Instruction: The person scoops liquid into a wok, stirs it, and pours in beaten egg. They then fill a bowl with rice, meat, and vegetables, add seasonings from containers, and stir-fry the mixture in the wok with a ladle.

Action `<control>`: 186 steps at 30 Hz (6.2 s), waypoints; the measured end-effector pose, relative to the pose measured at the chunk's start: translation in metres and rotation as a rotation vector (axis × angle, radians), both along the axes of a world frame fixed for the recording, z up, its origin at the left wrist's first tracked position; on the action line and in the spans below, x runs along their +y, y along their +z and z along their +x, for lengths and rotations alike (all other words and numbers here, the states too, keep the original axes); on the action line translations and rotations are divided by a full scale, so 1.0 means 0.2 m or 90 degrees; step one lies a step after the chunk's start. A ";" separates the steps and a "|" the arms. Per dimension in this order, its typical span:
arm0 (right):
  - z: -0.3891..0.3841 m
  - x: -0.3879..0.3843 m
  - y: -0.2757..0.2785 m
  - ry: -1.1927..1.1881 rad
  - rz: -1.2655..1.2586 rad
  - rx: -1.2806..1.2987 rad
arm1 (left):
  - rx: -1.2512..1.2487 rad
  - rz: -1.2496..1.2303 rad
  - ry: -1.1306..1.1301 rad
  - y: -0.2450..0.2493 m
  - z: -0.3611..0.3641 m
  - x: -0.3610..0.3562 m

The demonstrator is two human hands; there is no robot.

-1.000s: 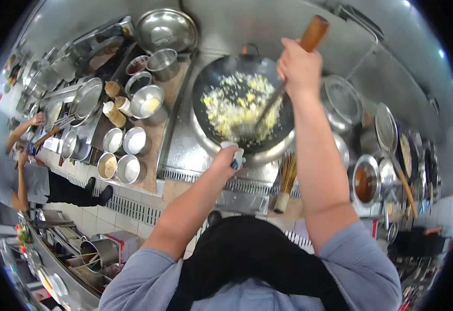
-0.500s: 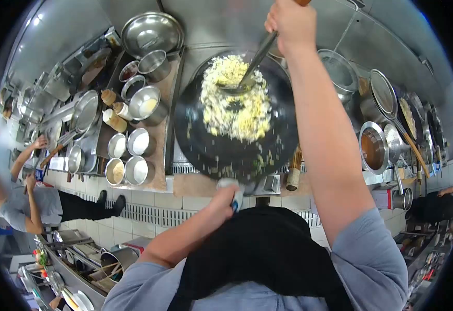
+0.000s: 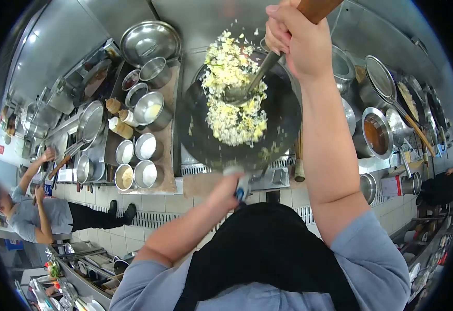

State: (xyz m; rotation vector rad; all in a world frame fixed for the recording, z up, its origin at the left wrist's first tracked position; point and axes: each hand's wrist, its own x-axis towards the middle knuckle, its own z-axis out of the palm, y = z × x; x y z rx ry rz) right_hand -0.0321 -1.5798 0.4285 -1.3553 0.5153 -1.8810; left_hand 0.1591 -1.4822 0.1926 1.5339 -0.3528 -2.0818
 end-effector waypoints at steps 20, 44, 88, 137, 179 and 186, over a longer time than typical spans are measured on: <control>-0.02 -0.53 -0.21 -0.309 0.118 0.023 | 0.088 -0.106 -0.004 -0.39 -0.01 -0.15; 0.01 -0.62 -0.25 -0.305 0.162 0.044 | 0.083 -0.079 0.037 -0.22 -0.07 -0.27; -0.07 -0.72 -0.28 -0.093 0.242 0.021 | 0.196 -0.091 -0.094 -0.19 -0.05 -0.21; -0.32 -0.59 -0.31 -0.114 0.202 -0.164 | 0.186 -0.053 0.001 -0.17 -0.19 -0.47; 0.02 -0.39 -0.37 -0.171 0.139 0.092 | 0.076 -0.098 0.056 -0.19 -0.14 -0.33; 0.09 0.02 -0.03 -0.075 0.014 0.081 | 0.143 -0.035 0.103 -0.13 -0.03 -0.06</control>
